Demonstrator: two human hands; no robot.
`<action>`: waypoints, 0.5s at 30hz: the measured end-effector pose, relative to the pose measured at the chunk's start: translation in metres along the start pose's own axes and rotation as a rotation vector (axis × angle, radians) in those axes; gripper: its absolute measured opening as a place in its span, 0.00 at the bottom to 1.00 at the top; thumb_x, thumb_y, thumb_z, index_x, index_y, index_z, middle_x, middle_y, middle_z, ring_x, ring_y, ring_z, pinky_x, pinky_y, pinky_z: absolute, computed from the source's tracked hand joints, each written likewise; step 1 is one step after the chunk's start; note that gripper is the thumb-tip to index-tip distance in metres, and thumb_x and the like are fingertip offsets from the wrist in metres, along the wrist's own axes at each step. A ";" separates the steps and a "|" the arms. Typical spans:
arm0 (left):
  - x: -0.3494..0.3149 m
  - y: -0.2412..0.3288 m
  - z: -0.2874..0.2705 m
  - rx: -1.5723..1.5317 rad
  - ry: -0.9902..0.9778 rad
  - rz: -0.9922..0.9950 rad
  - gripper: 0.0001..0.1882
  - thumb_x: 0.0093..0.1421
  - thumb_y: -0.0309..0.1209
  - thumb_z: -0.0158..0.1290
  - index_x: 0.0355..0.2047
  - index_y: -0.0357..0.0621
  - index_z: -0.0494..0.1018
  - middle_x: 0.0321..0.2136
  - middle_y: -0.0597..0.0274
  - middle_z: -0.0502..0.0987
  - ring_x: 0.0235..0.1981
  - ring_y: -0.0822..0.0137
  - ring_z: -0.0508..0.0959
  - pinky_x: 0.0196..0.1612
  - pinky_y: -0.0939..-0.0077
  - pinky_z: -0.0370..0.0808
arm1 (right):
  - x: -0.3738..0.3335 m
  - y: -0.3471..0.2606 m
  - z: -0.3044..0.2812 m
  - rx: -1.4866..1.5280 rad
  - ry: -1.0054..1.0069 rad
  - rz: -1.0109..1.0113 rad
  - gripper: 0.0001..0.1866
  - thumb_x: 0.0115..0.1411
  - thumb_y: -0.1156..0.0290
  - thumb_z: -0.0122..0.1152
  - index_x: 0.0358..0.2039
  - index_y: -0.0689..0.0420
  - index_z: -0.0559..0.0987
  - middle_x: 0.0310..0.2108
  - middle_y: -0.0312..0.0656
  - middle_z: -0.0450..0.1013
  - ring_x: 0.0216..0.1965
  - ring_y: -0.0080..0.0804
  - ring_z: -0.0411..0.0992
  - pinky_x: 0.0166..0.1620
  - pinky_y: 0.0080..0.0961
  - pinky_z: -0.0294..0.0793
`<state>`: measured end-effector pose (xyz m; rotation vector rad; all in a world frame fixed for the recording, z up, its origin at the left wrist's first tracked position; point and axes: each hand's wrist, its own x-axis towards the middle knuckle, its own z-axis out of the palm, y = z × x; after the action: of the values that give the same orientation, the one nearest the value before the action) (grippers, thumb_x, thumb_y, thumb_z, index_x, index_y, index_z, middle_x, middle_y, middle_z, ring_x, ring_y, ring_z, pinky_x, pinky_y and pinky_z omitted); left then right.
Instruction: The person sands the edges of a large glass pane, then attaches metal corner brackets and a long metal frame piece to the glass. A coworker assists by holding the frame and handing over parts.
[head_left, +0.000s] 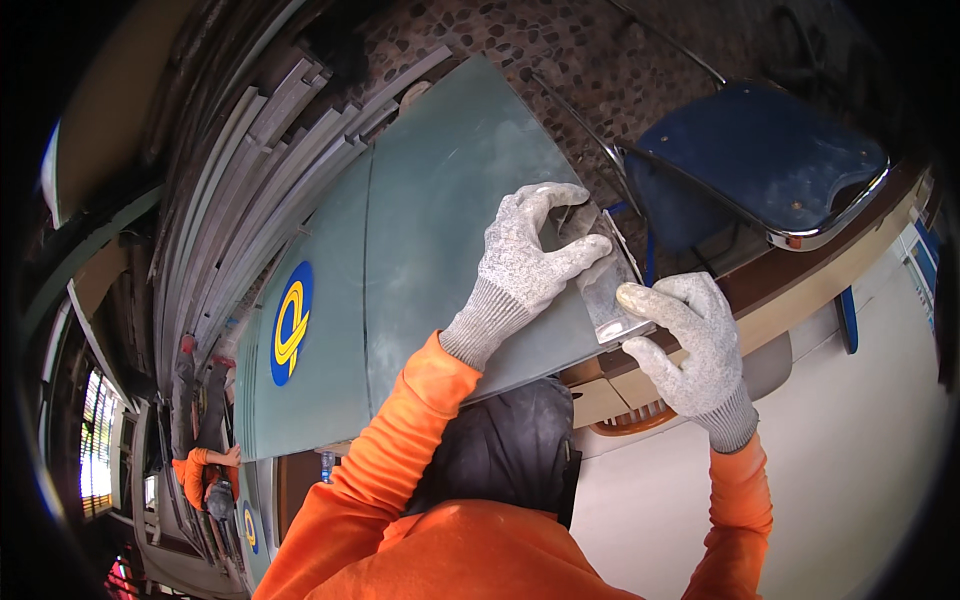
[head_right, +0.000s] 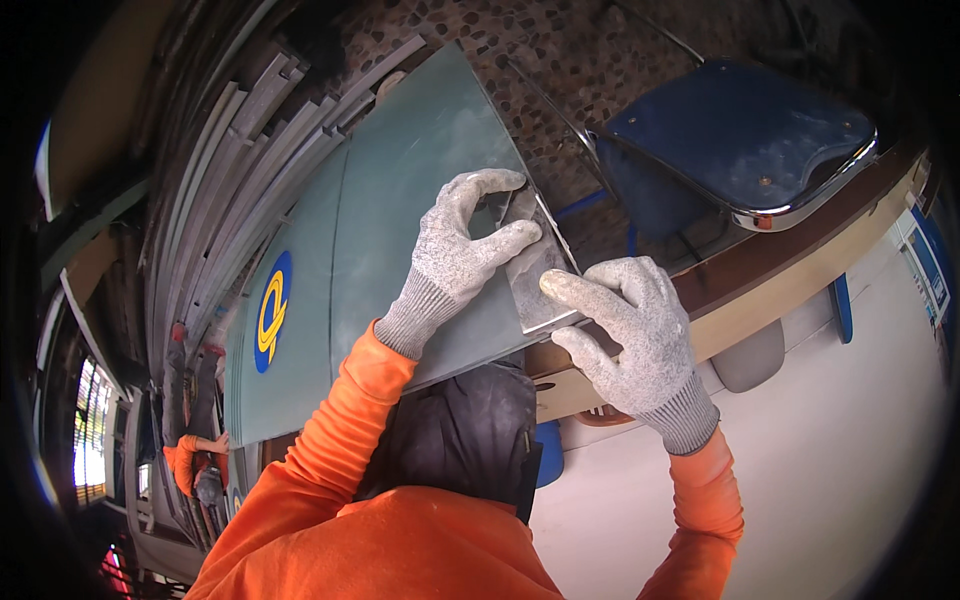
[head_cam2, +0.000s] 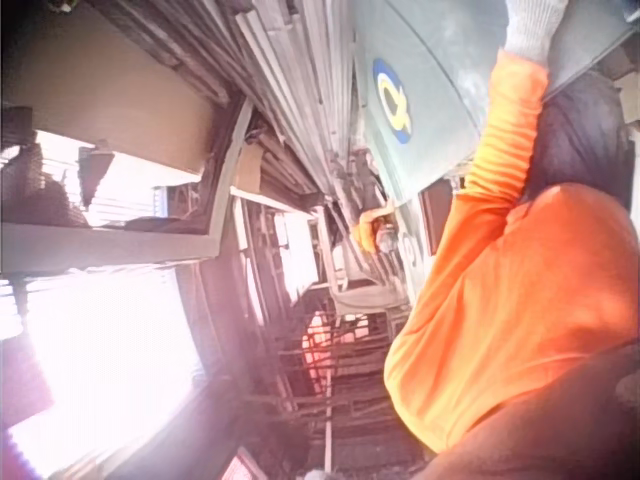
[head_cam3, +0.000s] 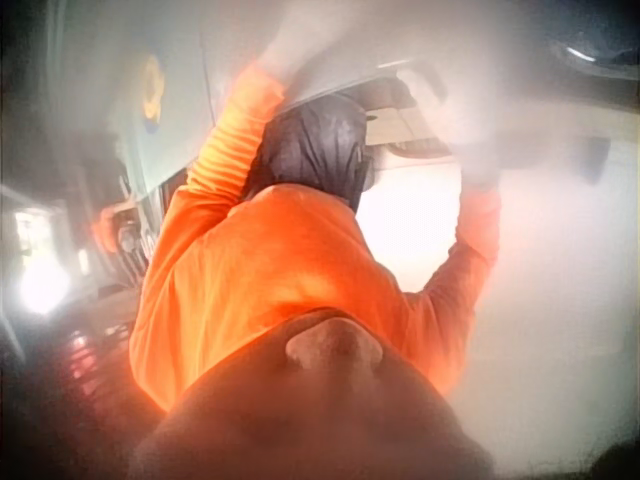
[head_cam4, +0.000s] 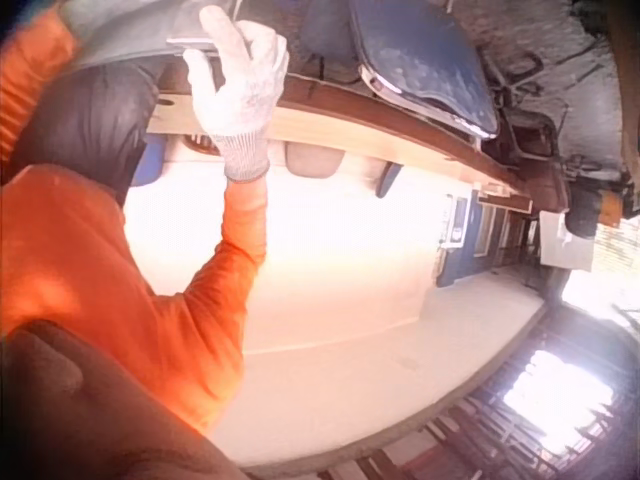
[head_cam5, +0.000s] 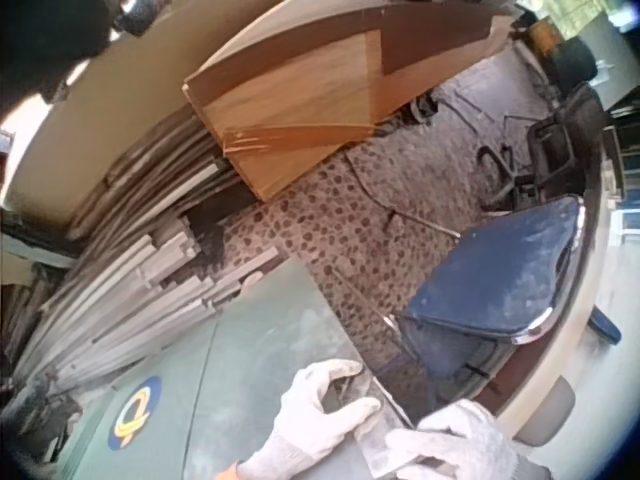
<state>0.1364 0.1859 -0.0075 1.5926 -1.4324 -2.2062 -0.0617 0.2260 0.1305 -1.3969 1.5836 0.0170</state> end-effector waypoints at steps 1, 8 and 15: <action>-0.002 0.001 0.000 0.046 -0.017 0.017 0.32 0.54 0.41 0.67 0.58 0.43 0.75 0.59 0.52 0.74 0.63 0.55 0.73 0.68 0.60 0.68 | 0.000 0.002 0.003 0.083 0.018 0.020 0.26 0.50 0.70 0.76 0.52 0.49 0.84 0.44 0.41 0.71 0.45 0.42 0.72 0.50 0.40 0.74; -0.010 0.002 -0.007 0.185 -0.160 0.163 0.52 0.45 0.48 0.69 0.70 0.47 0.64 0.69 0.46 0.62 0.71 0.47 0.62 0.73 0.55 0.61 | -0.008 0.027 0.026 0.314 0.127 -0.102 0.28 0.44 0.74 0.81 0.49 0.48 0.85 0.61 0.44 0.70 0.57 0.46 0.72 0.60 0.39 0.75; -0.008 0.001 -0.018 0.201 -0.253 0.204 0.63 0.33 0.48 0.73 0.72 0.47 0.60 0.69 0.43 0.59 0.71 0.42 0.60 0.74 0.50 0.59 | 0.011 0.052 0.040 0.307 0.144 -0.397 0.29 0.49 0.64 0.81 0.53 0.45 0.80 0.63 0.39 0.73 0.68 0.49 0.67 0.67 0.48 0.69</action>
<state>0.1531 0.1777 -0.0017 1.1786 -1.8454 -2.2663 -0.0738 0.2583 0.0732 -1.4643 1.3284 -0.5517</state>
